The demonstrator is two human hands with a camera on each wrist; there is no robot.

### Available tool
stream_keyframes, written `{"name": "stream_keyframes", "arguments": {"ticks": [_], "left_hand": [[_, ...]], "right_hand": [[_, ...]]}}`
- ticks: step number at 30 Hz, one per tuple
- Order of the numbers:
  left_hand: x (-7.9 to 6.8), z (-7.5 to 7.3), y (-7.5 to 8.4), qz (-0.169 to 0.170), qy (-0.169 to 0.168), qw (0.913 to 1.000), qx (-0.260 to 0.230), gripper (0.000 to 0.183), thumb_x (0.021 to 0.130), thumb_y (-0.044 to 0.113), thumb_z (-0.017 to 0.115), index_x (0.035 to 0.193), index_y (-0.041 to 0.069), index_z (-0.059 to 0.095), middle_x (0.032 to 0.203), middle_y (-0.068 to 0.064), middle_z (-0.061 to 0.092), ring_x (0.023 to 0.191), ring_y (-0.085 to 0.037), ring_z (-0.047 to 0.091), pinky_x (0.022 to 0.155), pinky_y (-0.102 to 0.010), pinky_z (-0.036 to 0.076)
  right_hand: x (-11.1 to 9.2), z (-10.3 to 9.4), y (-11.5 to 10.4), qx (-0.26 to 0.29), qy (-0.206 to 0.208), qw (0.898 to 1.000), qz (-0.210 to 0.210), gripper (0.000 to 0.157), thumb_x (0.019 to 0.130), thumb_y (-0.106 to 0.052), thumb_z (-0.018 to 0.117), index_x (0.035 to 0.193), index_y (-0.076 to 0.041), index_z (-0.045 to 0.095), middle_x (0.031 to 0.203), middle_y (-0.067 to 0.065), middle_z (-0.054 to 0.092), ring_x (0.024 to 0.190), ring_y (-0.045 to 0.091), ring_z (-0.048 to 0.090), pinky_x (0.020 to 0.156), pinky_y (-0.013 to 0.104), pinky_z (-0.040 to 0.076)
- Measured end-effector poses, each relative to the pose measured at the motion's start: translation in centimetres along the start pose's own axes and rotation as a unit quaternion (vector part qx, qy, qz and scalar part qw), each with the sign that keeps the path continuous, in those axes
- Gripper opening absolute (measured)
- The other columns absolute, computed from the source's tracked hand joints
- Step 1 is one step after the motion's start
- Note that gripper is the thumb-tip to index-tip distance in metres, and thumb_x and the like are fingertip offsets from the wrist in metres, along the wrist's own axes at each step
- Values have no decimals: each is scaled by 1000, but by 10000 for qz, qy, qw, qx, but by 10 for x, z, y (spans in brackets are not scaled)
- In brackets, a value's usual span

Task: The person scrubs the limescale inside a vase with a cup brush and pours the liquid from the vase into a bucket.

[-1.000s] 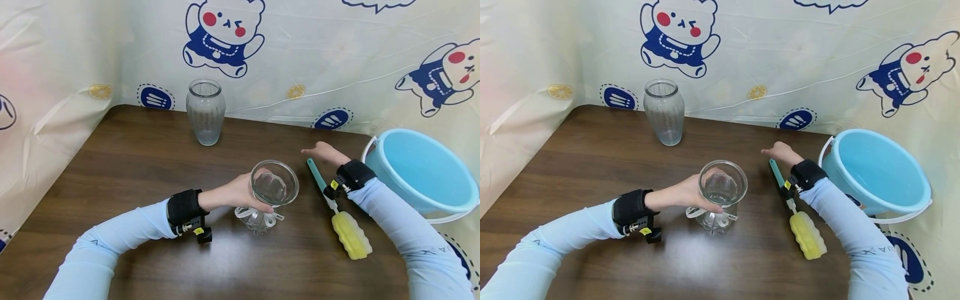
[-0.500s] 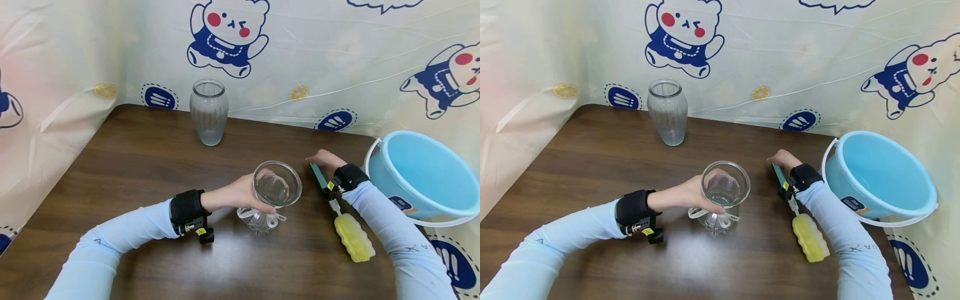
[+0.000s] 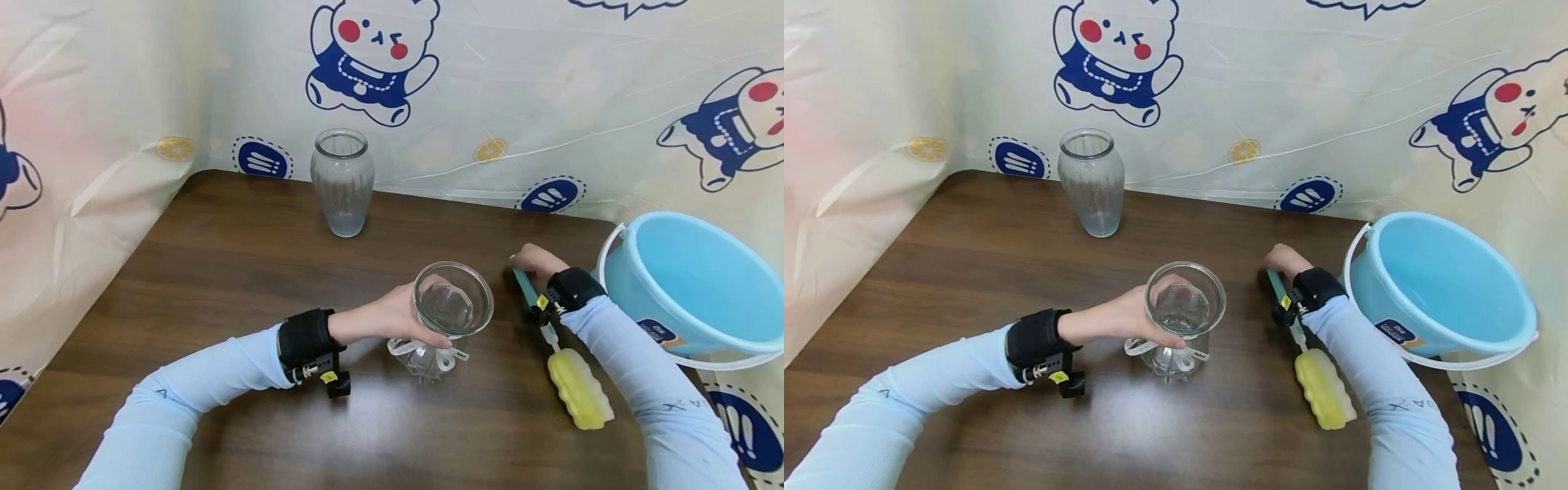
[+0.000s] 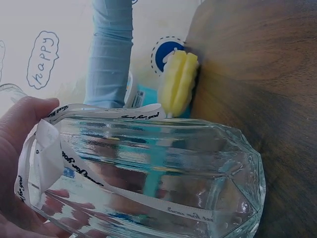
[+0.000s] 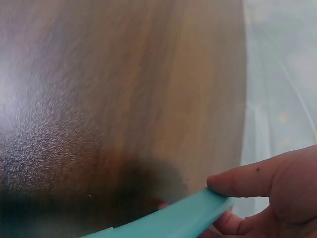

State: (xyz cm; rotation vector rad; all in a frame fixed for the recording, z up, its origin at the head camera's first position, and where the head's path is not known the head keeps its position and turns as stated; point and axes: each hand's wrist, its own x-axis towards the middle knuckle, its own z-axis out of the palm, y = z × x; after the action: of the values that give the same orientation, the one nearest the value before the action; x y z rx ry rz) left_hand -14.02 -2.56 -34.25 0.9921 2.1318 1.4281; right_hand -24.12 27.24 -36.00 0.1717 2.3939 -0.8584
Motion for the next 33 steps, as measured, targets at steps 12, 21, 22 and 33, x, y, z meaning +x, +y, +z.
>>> {"name": "stream_keyframes", "arguments": {"ticks": [12, 21, 22, 33], "left_hand": [[1, 0, 0, -50, 26, 9999, 132, 69, 64, 19, 81, 121, 5, 46, 117, -12, 55, 109, -27, 50, 93, -44, 39], [2, 1, -2, -23, 47, 9999, 131, 68, 63, 19, 82, 120, 5, 46, 116, -12, 56, 109, -27, 51, 92, -44, 39], [2, 1, -2, 1, 47, 9999, 127, 68, 64, 18, 82, 120, 5, 46, 116, -12, 56, 108, -27, 51, 92, -44, 39], [2, 2, -2, 13, 43, 9999, 118, 67, 64, 18, 81, 119, 4, 46, 115, -13, 56, 108, -28, 51, 93, -44, 39]], "right_hand": [[-39, -15, -20, 660, 336, 9966, -357, 34, 96, -11, 36, 104, 18, 51, 74, 11, 61, 64, 17, 56, 61, 30, 49], [-66, -26, -42, 1060, 1535, 9808, -571, 46, 100, -29, 26, 113, 11, 44, 83, 8, 54, 70, 14, 53, 63, 23, 48], [-69, -27, -44, 1110, 1634, 9782, -633, 47, 100, -33, 26, 113, 9, 43, 81, 6, 54, 69, 13, 54, 63, 23, 48], [-95, -30, -56, 1415, 2903, 9339, -1533, 43, 95, -48, 22, 97, -8, 40, 69, 0, 44, 57, 11, 45, 56, 27, 45]]}}
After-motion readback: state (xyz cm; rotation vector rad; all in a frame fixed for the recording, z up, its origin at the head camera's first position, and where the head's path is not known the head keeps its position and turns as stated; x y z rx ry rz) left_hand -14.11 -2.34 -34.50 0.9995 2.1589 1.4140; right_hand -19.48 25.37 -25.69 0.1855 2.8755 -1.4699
